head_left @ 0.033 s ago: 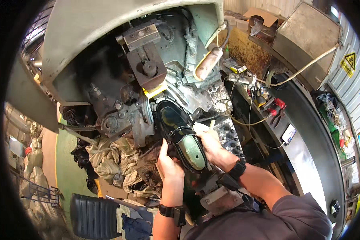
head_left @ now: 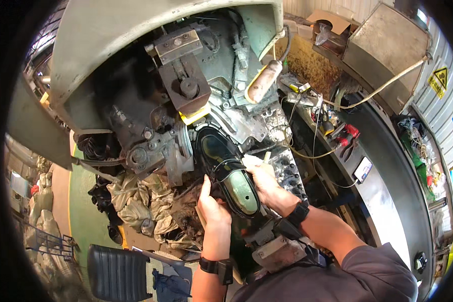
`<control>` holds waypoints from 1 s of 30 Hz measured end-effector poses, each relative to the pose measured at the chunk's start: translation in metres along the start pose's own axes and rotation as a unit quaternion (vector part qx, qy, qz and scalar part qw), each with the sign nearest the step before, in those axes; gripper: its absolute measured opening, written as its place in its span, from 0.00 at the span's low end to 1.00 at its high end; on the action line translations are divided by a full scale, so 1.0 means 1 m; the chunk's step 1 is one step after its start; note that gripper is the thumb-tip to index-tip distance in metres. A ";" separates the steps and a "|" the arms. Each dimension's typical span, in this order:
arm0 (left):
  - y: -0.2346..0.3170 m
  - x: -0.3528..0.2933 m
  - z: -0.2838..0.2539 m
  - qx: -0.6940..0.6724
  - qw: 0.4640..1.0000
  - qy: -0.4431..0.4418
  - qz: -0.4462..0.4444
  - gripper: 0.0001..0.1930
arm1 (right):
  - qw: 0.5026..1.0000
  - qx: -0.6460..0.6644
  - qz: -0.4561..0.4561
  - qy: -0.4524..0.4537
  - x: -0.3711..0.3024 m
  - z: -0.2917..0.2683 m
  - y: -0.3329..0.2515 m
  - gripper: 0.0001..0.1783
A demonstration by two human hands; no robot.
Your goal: Using a toe-lasting machine to shape and attach the upper part of the shoe to the insole over a last.
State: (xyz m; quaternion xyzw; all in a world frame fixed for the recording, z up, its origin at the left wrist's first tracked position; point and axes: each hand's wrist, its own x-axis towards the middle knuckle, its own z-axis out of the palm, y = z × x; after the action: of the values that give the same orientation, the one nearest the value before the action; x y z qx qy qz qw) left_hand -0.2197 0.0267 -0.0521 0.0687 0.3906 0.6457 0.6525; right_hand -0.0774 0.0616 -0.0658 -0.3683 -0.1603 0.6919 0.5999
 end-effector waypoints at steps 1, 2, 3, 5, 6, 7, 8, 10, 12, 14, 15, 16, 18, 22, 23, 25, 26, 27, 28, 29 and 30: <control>0.000 0.004 -0.001 -0.014 1.000 -0.002 -0.019 0.19 | 1.000 0.000 -0.004 0.008 0.003 0.003 0.001 0.06; 0.000 0.007 0.000 -0.023 1.000 -0.016 -0.015 0.19 | 1.000 -0.001 -0.009 0.030 0.003 0.009 -0.001 0.06; 0.000 0.010 0.001 -0.024 0.999 -0.014 -0.018 0.19 | 0.999 -0.003 -0.008 0.032 0.005 0.011 -0.001 0.06; 0.003 0.012 0.004 -0.039 0.999 -0.007 -0.031 0.19 | 1.000 -0.004 -0.011 0.024 0.008 0.013 -0.001 0.07; 0.003 0.014 0.004 -0.037 0.998 -0.001 -0.042 0.20 | 1.000 -0.007 -0.009 0.025 0.010 0.011 -0.001 0.07; 0.003 0.014 0.006 -0.040 0.998 0.001 -0.043 0.20 | 0.999 -0.017 -0.008 0.028 0.011 0.009 0.001 0.07; 0.004 0.012 0.008 -0.042 0.998 0.010 -0.052 0.20 | 0.999 -0.027 -0.006 0.032 0.012 0.009 0.001 0.07; 0.005 0.011 0.010 -0.045 0.996 0.009 -0.073 0.20 | 0.999 -0.027 0.000 0.034 0.012 0.008 -0.001 0.07; 0.005 0.011 0.013 -0.057 0.996 0.002 -0.072 0.20 | 0.999 -0.026 0.006 0.036 0.016 0.005 -0.001 0.07; 0.000 0.009 0.010 -0.069 0.995 -0.002 -0.067 0.19 | 0.999 -0.021 0.001 0.039 0.018 0.004 0.003 0.07; -0.009 0.015 0.005 -0.036 0.999 0.027 -0.002 0.19 | 0.999 -0.024 0.005 0.040 0.018 0.003 0.004 0.07; -0.016 0.022 0.001 -0.002 0.997 0.055 0.061 0.19 | 0.999 -0.011 0.013 0.028 0.019 0.001 0.004 0.07; -0.028 0.036 -0.007 0.002 0.994 0.065 0.086 0.20 | 0.999 0.007 0.040 0.007 0.030 -0.011 0.012 0.07; -0.037 0.046 -0.022 -0.018 0.993 0.063 0.096 0.20 | 0.998 0.015 0.052 -0.011 0.028 -0.008 0.015 0.08; -0.038 0.048 -0.021 -0.023 0.994 0.059 0.091 0.20 | 0.999 0.012 0.041 -0.002 0.030 -0.009 0.016 0.09; -0.038 0.050 -0.019 -0.035 0.993 0.067 0.090 0.19 | 0.999 0.008 0.032 0.007 0.033 -0.013 0.018 0.10; -0.038 0.051 -0.019 -0.046 0.992 0.073 0.091 0.18 | 1.000 0.011 0.026 0.003 0.033 -0.012 0.019 0.11; -0.039 0.052 -0.020 -0.047 0.992 0.078 0.091 0.18 | 1.000 0.015 0.021 0.000 0.032 -0.012 0.019 0.12; -0.041 0.053 -0.022 -0.041 0.991 0.074 0.102 0.18 | 1.000 0.014 0.024 0.000 0.032 -0.011 0.019 0.12; -0.042 0.054 -0.024 -0.034 0.990 0.071 0.114 0.17 | 1.000 0.014 0.022 0.002 0.029 -0.008 0.018 0.12; -0.044 0.055 -0.026 -0.035 0.990 0.074 0.115 0.17 | 1.000 0.015 0.020 0.004 0.028 -0.005 0.018 0.13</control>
State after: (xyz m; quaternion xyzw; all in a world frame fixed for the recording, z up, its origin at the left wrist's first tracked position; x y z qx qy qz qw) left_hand -0.2081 0.0582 -0.1188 0.0427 0.4047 0.7330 0.5451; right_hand -0.0865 0.0826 -0.0899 -0.3650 -0.1406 0.7046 0.5922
